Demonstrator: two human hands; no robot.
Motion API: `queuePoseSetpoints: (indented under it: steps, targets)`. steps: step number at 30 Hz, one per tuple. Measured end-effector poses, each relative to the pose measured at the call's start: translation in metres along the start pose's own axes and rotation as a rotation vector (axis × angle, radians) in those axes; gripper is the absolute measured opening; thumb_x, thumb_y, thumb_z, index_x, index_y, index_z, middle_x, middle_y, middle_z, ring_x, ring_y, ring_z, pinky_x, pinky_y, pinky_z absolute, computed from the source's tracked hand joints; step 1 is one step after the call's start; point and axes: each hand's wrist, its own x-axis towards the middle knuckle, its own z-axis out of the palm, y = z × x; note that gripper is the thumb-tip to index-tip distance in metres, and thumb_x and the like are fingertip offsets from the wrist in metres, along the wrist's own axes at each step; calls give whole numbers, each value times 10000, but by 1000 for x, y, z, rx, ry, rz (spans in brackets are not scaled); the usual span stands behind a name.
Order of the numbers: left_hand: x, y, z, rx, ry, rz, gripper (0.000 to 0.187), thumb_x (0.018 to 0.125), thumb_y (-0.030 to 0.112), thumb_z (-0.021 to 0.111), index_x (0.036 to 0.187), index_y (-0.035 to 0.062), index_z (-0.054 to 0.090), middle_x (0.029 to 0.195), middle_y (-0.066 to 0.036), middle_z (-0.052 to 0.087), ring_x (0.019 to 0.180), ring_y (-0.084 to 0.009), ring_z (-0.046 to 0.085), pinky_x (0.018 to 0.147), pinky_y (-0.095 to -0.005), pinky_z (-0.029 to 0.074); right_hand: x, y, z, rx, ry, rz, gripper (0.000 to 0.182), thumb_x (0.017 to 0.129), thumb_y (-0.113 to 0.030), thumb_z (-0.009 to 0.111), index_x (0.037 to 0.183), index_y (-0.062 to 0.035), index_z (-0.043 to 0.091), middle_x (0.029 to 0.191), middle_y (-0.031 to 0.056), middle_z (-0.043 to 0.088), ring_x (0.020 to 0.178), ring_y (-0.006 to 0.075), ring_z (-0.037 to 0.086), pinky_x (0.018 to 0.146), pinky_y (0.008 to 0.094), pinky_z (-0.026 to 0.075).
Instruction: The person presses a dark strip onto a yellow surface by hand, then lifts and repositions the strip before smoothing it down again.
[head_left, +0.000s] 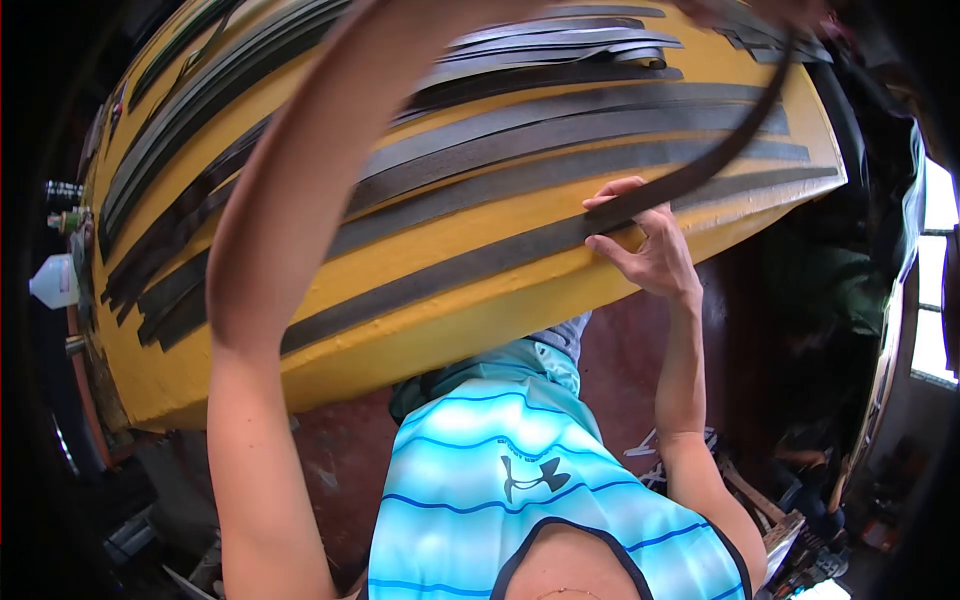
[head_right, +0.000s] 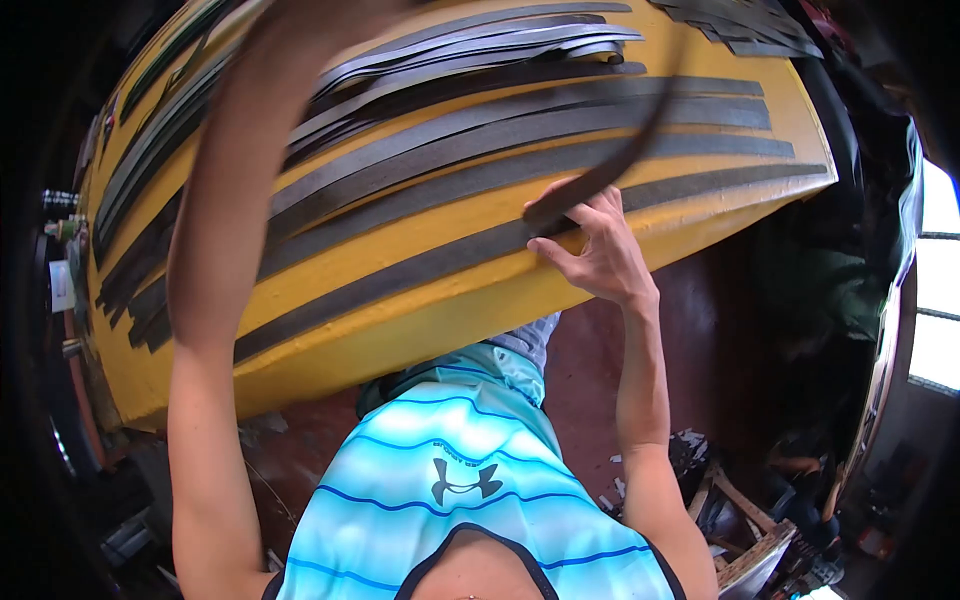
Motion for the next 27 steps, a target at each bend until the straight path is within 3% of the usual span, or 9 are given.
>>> queuePoseSetpoints:
  steps: [3,4,5,7,9,12,14,22,27]
  targets:
    - [-23,21,1,27,-20,4,316,1091,218,641,1351,51,706,962,-199,817,535,-73,624,441,-197,470,-3,-3,-14,-212,-21,-54,364,815,-128,881,1170,-131,801,1226,41,662,1230,282,552,1104,432,421]
    - [-74,28,-21,46,558,-228,575,1008,369,738,1444,7,640,1429,-178,674,940,-213,763,850,-296,592,-4,-1,-16,-212,-2,-34,364,815,-128,881,1170,-131,801,1226,41,662,1230,282,552,1104,432,421]
    - [-100,44,-36,109,321,-232,606,1056,348,668,1538,7,532,1565,-181,556,844,-141,707,790,-262,555,-5,1,-18,-192,-15,-26,355,822,-107,869,1169,-144,804,1219,39,662,1220,283,554,1100,429,421]
    - [-149,90,-38,348,292,-314,553,1014,368,707,1391,-30,630,1344,-203,676,653,-80,551,551,-232,408,-4,5,-20,-191,-27,-49,351,835,-64,843,1166,-176,810,1192,28,664,1198,276,560,1092,413,420]
    - [-214,126,-55,577,258,-376,680,990,522,728,1353,-44,631,1324,-212,641,547,-55,476,493,-220,375,-4,6,-23,-231,-34,-48,350,833,-72,846,1165,-175,811,1185,26,667,1192,274,562,1088,412,423]
    - [-249,158,-20,905,100,-306,641,950,568,765,1263,11,711,823,-73,632,562,-122,512,510,-281,359,-4,8,-30,-282,-57,-65,336,839,-81,841,1161,-173,812,1171,23,676,1167,267,575,1076,404,427]
    - [-261,172,11,906,137,-471,573,898,513,836,1190,26,763,693,-41,585,583,-161,520,534,-310,351,-4,11,-38,-305,-100,-48,405,800,-43,855,1177,-183,813,1200,13,670,1170,270,585,1083,422,449]
    - [-274,158,76,707,91,-834,617,788,370,934,1229,-29,768,734,-112,612,622,-223,579,598,-323,451,-12,15,-60,-271,-146,97,350,836,-19,823,1167,-131,796,1181,70,662,1172,299,630,1042,425,521]
    - [-298,136,90,633,114,-965,452,738,90,918,1142,-38,761,795,-148,674,675,-258,625,644,-335,477,-11,14,-61,-207,-164,140,349,850,-10,808,1179,-125,786,1174,77,652,1181,299,634,1032,426,530]
